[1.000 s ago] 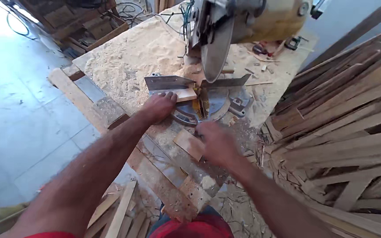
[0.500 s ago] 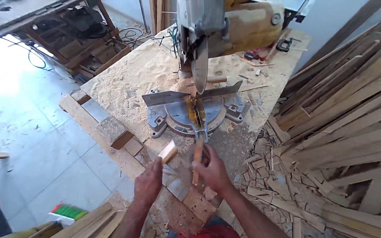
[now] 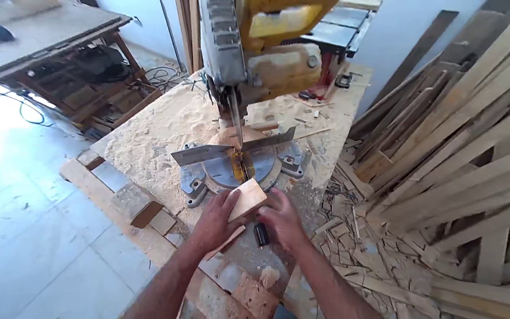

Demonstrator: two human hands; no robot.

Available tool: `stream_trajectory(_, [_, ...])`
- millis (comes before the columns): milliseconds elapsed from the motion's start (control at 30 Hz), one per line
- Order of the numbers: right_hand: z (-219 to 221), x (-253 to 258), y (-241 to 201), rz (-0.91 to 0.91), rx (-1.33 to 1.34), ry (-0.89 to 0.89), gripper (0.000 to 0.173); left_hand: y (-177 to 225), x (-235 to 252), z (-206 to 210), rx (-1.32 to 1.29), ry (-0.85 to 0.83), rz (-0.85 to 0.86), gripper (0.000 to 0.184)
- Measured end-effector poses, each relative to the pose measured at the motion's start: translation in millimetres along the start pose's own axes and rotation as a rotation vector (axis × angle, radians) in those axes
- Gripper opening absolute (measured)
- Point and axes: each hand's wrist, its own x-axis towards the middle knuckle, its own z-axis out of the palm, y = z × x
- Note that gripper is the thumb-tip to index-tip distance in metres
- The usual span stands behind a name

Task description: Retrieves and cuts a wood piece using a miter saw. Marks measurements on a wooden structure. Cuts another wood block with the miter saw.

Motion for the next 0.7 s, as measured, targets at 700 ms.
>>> stream_trajectory(700, [91,99,-375,-0.298,-1.803,-0.263,0.048,-108,101,4,0.089,0.168,-0.230,0.043])
